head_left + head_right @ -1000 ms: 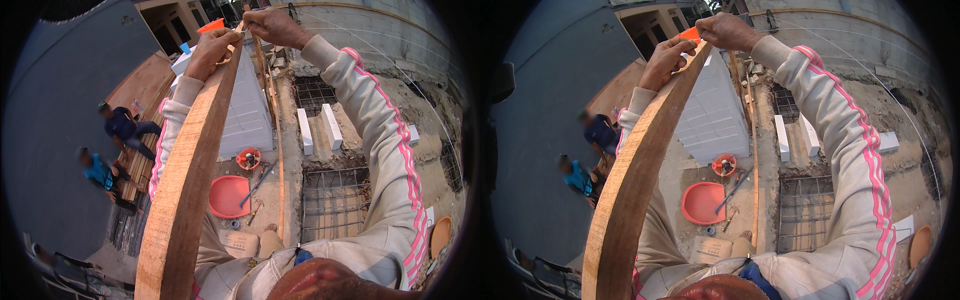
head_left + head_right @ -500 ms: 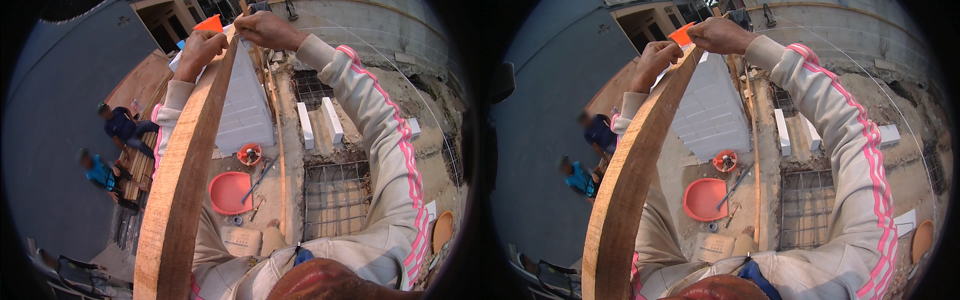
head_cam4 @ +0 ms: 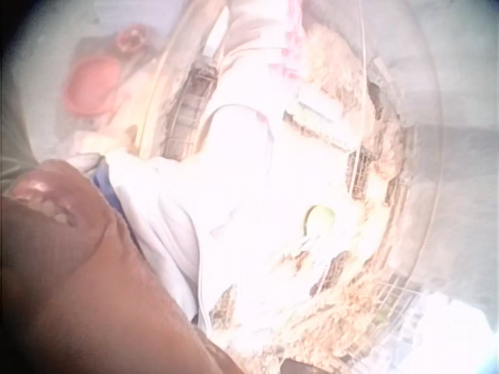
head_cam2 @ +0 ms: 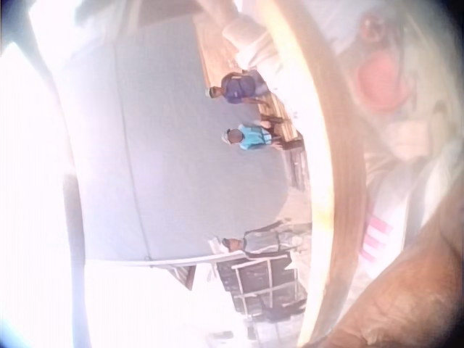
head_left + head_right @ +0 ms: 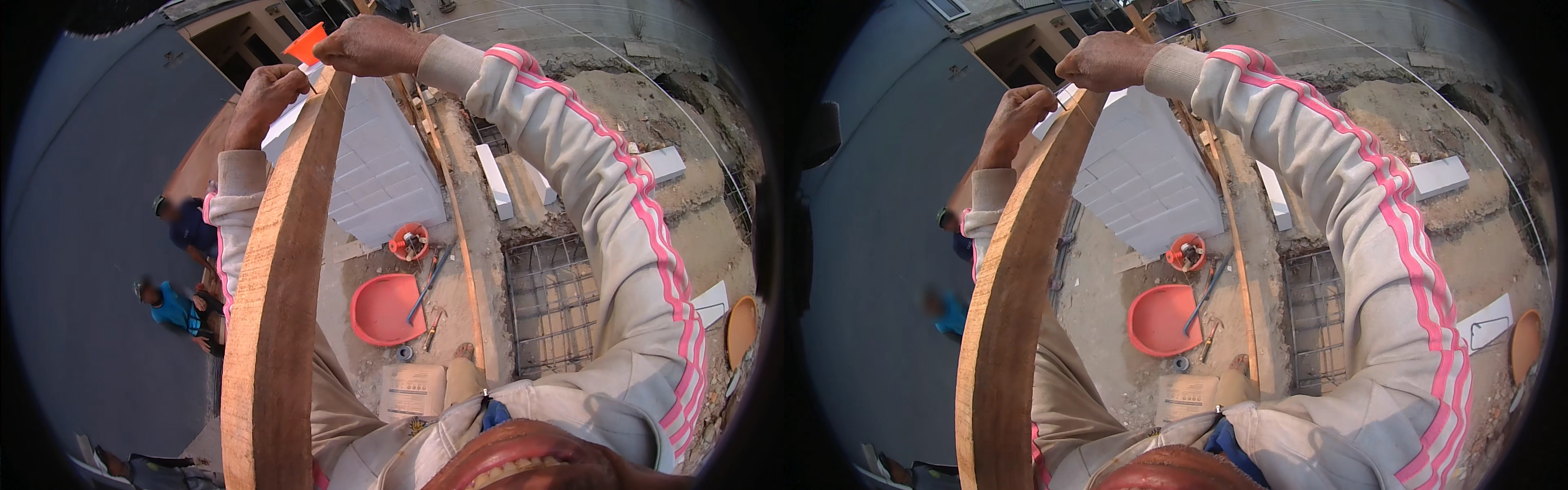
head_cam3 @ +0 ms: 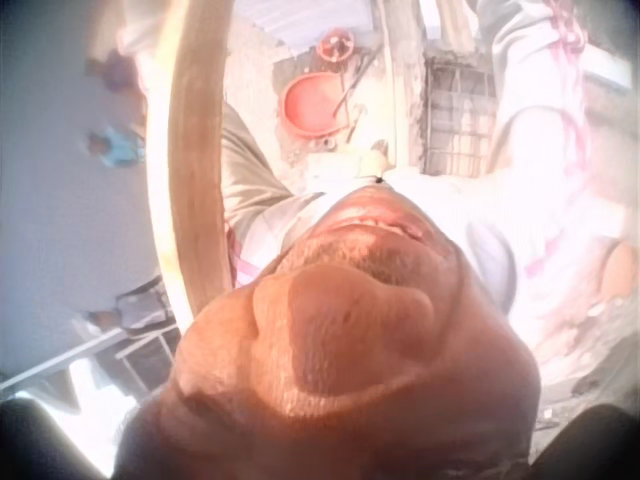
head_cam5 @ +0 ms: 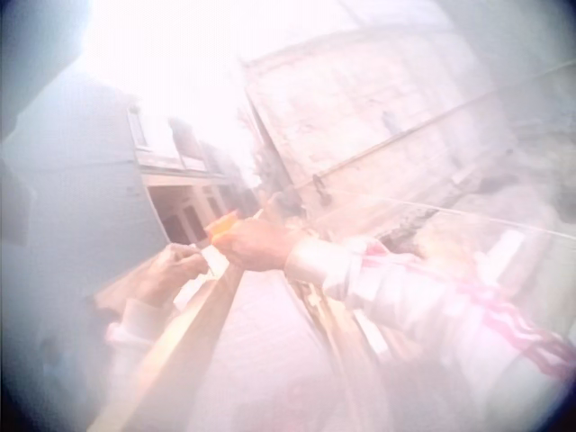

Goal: The person unrolls a length of string from a spool, pulls it taut over a wooden beam, and secures it by wrapping it around a nail.

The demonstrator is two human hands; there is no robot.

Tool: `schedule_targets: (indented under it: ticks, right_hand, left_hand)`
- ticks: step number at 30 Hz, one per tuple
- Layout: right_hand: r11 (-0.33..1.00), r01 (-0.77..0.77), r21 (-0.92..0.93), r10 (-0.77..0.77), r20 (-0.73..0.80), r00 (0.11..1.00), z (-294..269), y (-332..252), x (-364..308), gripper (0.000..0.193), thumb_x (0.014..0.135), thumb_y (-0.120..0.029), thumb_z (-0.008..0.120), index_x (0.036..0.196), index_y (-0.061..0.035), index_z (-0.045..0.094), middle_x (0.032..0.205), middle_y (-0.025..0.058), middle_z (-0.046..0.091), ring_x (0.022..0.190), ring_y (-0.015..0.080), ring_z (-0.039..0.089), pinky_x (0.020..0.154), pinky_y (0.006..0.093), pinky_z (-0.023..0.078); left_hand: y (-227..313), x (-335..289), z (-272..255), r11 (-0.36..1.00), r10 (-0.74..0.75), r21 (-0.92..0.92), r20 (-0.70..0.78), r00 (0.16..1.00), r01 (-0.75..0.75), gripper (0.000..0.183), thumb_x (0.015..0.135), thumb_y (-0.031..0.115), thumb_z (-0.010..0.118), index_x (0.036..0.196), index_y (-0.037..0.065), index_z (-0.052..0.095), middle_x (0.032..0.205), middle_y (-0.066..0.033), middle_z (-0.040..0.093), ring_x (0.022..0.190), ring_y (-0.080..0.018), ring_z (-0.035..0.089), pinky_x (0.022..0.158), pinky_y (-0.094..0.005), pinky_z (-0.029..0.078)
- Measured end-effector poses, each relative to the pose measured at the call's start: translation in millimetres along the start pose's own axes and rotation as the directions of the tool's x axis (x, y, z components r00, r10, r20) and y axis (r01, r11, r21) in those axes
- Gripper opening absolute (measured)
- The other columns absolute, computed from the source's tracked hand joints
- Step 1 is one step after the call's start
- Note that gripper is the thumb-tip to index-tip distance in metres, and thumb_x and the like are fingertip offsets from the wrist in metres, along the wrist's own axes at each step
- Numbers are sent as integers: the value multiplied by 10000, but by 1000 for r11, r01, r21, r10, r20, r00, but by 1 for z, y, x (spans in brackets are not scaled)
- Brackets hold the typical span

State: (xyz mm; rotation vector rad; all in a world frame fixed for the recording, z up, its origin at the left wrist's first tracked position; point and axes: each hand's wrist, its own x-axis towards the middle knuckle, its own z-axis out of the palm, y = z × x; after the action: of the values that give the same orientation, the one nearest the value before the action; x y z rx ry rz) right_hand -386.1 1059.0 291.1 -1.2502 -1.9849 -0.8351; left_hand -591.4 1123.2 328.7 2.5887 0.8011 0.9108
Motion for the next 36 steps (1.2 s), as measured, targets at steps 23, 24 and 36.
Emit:
schedule_targets:
  ticks: [23,24,36]
  right_hand:
    - [997,-61,38,61,2,998,14,-1,13,215,995,-247,563,1107,-153,721,934,60,736,837,204,720,764,375,581]
    - [997,-72,34,71,24,997,14,0,14,221,1006,-240,541,1087,-156,729,947,49,740,867,203,720,778,379,579]
    - [999,5,46,-6,31,999,13,4,0,166,970,-247,601,963,-126,714,829,59,716,764,196,706,716,366,566]
  left_hand:
    - [-35,26,-27,947,-13,-294,362,932,127,212,946,217,573,807,81,656,666,74,480,544,-13,322,494,-194,264]
    - [-40,26,-25,925,-18,-349,356,934,151,207,954,207,567,812,82,650,676,71,486,541,-13,319,489,-189,265]
    - [-49,25,-10,860,-53,-446,403,914,247,187,955,203,569,822,81,616,675,77,456,536,-13,318,483,-169,262]
